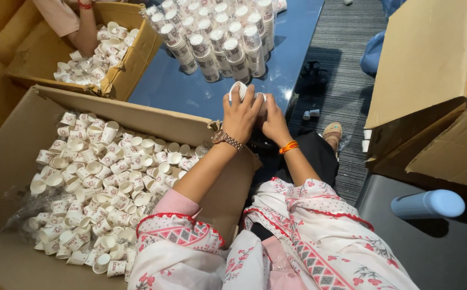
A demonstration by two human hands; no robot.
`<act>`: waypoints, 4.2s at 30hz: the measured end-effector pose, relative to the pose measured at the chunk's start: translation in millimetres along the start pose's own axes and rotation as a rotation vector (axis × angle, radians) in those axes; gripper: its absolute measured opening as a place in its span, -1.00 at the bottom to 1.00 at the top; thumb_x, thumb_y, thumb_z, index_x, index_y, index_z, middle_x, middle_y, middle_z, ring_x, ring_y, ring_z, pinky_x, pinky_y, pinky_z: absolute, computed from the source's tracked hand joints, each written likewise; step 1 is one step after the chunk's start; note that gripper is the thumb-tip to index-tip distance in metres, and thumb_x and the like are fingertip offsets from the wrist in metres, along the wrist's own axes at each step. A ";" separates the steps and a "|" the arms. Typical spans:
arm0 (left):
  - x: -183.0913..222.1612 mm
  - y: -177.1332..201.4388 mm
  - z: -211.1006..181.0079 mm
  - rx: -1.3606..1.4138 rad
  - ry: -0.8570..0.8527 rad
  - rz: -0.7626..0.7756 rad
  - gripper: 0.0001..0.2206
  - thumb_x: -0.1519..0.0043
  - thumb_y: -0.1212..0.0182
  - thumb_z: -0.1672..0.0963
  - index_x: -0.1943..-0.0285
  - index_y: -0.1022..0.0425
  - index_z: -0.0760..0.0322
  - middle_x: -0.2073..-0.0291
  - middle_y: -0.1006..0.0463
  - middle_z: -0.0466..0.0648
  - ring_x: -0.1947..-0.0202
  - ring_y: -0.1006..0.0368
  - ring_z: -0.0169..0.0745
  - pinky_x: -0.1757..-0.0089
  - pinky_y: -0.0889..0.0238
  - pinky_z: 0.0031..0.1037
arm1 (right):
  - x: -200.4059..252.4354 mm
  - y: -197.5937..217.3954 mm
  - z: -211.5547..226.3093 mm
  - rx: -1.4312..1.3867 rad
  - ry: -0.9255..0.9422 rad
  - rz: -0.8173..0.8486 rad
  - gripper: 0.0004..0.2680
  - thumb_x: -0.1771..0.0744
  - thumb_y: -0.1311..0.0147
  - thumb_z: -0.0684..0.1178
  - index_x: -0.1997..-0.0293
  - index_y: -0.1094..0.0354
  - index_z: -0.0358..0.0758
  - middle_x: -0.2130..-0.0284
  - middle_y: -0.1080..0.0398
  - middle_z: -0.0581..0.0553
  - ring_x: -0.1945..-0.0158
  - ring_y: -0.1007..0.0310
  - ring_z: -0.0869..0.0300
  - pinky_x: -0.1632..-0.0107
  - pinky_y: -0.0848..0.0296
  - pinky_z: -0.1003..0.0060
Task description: Manually organizing, stacking, and placing paper cups into plastic sleeves or containers in an industrial setting.
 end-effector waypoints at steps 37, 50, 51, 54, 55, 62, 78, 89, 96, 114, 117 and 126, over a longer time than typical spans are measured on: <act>7.7 -71.4 44.5 0.858 0.441 0.227 -0.21 -0.11 -0.49 0.07 -0.33 0.12 0.20 0.12 -0.62 0.27 0.05 -0.58 0.35 0.03 -0.45 -0.09 | 5.4 -19.1 2.1 0.434 -0.038 0.070 -0.61 -0.20 -0.29 -0.12 -0.09 -0.26 -0.28 0.09 -0.46 -0.25 -0.05 -0.40 -0.17 -0.08 -0.36 -0.03; 81.3 3.0 128.3 0.700 0.445 -0.161 -0.63 -0.29 -0.30 0.10 -0.21 -0.36 0.35 -0.14 -0.50 0.13 -0.20 -0.43 0.06 -0.20 -0.30 -0.20 | 1.0 -16.4 19.1 0.591 0.048 0.069 -0.50 -0.21 -0.37 0.14 -0.08 -0.28 -0.42 -0.09 -0.32 -0.26 -0.14 -0.30 -0.14 -0.15 -0.33 0.01; 107.5 8.6 148.6 0.513 0.453 -0.180 -0.71 -0.34 -0.21 0.13 -0.20 -0.40 0.36 -0.18 -0.46 0.09 -0.25 -0.39 0.06 -0.24 -0.29 -0.18 | 1.1 -17.3 15.4 0.590 0.046 0.079 -0.50 -0.22 -0.36 0.17 -0.08 -0.29 -0.43 -0.09 -0.32 -0.25 -0.14 -0.30 -0.13 -0.15 -0.33 0.02; 222.5 -11.1 177.4 0.240 0.513 -0.005 -0.55 -0.25 -0.29 0.09 -0.27 -0.33 0.39 -0.46 -0.15 0.21 -0.42 -0.12 0.27 -0.29 -0.15 -0.02 | 4.6 -19.9 17.5 0.586 0.069 0.071 -0.51 -0.23 -0.35 0.18 -0.08 -0.30 -0.44 -0.10 -0.31 -0.27 -0.14 -0.30 -0.14 -0.15 -0.33 0.01; 270.1 -21.0 188.5 0.220 0.502 0.009 -0.55 -0.25 -0.29 0.09 -0.27 -0.33 0.39 -0.46 -0.15 0.21 -0.42 -0.12 0.27 -0.29 -0.15 -0.02 | 6.9 -19.9 18.6 0.562 0.060 0.064 -0.51 -0.23 -0.35 0.18 -0.08 -0.30 -0.44 -0.10 -0.31 -0.27 -0.14 -0.30 -0.14 -0.15 -0.33 0.01; 526.2 -16.0 344.3 -0.292 1.380 0.698 -0.24 -0.30 0.17 -0.20 -0.61 0.12 0.18 -0.58 0.43 0.12 -0.56 0.46 0.25 -0.34 0.48 0.16 | 4.7 -17.0 19.9 0.625 0.091 0.058 -0.51 -0.23 -0.35 0.17 -0.10 -0.31 -0.41 -0.10 -0.33 -0.26 -0.16 -0.30 -0.14 -0.15 -0.33 0.00; 515.2 -44.1 312.2 0.246 1.403 0.818 -0.06 0.08 -0.41 -0.21 -0.49 -0.22 0.13 -0.59 0.21 0.25 -0.28 -0.30 0.39 -0.20 -0.26 -0.01 | 9.4 -34.2 12.1 0.652 0.139 0.198 -0.58 -0.30 -0.41 0.06 -0.12 -0.29 -0.38 0.00 -0.34 -0.29 -0.10 -0.30 -0.21 -0.10 -0.33 -0.06; 495.8 -89.9 265.4 0.321 1.258 1.008 -0.05 0.05 -0.37 -0.20 -0.57 -0.03 -0.12 -0.53 0.06 0.13 -0.35 -0.25 0.26 -0.19 -0.20 0.10 | 8.0 -32.3 10.3 0.668 0.139 0.186 -0.54 -0.31 -0.41 0.06 -0.19 -0.26 -0.44 -0.08 -0.32 -0.32 -0.14 -0.28 -0.22 -0.13 -0.32 -0.07; 481.1 -129.2 250.2 -0.049 1.220 1.070 -0.05 -0.05 -0.33 -0.19 -0.58 0.00 0.17 -0.41 -0.13 0.22 -0.14 -0.46 0.22 -0.07 -0.20 0.12 | 6.2 -31.7 16.3 0.702 0.090 0.161 -0.57 -0.29 -0.41 0.09 -0.09 -0.29 -0.42 -0.02 -0.33 -0.31 -0.10 -0.30 -0.22 -0.07 -0.34 -0.07; 366.0 -0.2 336.8 0.391 1.329 0.255 -0.33 0.04 -0.52 0.08 -0.26 -0.29 0.20 -0.14 -0.34 0.26 -0.03 -0.44 0.21 0.03 -0.43 -0.07 | 4.7 -24.2 10.8 0.631 0.004 0.134 -0.51 -0.25 -0.36 0.16 -0.15 -0.28 -0.40 -0.10 -0.33 -0.27 -0.16 -0.29 -0.16 -0.13 -0.35 -0.02; 307.5 18.0 314.9 1.083 1.447 -0.008 -0.40 0.00 -0.32 0.23 -0.24 -0.17 0.13 0.04 -0.52 0.17 0.19 -0.58 0.00 0.25 -0.52 -0.27 | 6.6 -22.2 12.9 0.594 0.021 0.108 -0.43 -0.23 -0.37 0.14 -0.25 -0.21 -0.43 -0.16 -0.28 -0.32 -0.21 -0.25 -0.20 -0.16 -0.31 -0.04; 275.7 -127.7 183.4 1.252 1.174 0.234 -0.52 -0.12 -0.37 0.18 -0.23 -0.35 0.25 -0.05 -0.52 0.15 0.16 -0.54 -0.17 0.26 -0.46 -0.42 | 94.0 -22.5 105.3 0.214 0.181 -0.066 -0.60 -0.29 -0.30 -0.10 -0.23 -0.26 -0.30 -0.26 -0.25 -0.27 -0.34 -0.24 -0.16 -0.38 -0.23 -0.02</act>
Point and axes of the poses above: each hand's wrist, its own x-axis away from the middle knuckle, its own y-axis out of the back of the hand, z = x × y, the point moved 7 cm from there along -x, towards the middle knuckle
